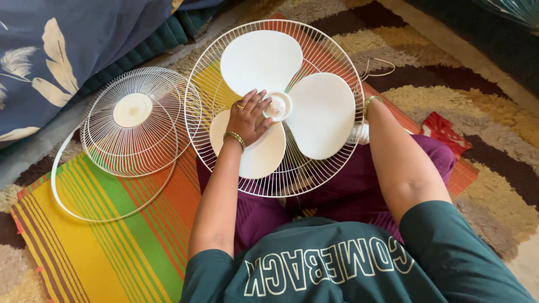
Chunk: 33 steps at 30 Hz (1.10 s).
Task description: The person wipes the blades and central hub of a white table fan with a cloth. They rotate the fan head to access each blade and continue wiping the surfaces throughout the clip.
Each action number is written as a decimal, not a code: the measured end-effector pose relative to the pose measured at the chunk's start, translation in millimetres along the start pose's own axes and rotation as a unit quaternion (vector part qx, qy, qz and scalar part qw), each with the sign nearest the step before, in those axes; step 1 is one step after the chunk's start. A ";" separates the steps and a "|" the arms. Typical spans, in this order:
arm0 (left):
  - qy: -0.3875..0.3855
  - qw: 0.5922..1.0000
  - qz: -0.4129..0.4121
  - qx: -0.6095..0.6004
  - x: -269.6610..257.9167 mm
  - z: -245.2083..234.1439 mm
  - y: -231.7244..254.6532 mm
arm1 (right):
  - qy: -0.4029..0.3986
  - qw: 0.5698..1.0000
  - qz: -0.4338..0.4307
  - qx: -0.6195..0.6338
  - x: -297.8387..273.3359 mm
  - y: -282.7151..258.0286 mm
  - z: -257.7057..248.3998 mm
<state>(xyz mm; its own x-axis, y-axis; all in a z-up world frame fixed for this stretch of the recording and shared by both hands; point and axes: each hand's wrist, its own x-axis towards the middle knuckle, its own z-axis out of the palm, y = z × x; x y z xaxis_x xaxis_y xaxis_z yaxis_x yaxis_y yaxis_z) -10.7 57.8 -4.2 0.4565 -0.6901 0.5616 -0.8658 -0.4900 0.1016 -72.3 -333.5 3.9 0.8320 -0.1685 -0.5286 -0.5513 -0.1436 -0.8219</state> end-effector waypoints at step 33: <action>-0.007 0.940 -0.340 0.011 43.2 -1.3 102.4 | 0.392 0.805 -0.439 -0.071 -3.3 -31.9 -10.7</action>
<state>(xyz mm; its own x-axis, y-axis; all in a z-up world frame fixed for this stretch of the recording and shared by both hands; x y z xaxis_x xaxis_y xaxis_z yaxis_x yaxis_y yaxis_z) -79.9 -21.5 31.6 0.9063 -0.2196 0.3612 -0.3675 -0.8316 0.4163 -58.1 -338.8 34.1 0.6400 -0.4970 0.5860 0.1801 -0.6443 -0.7432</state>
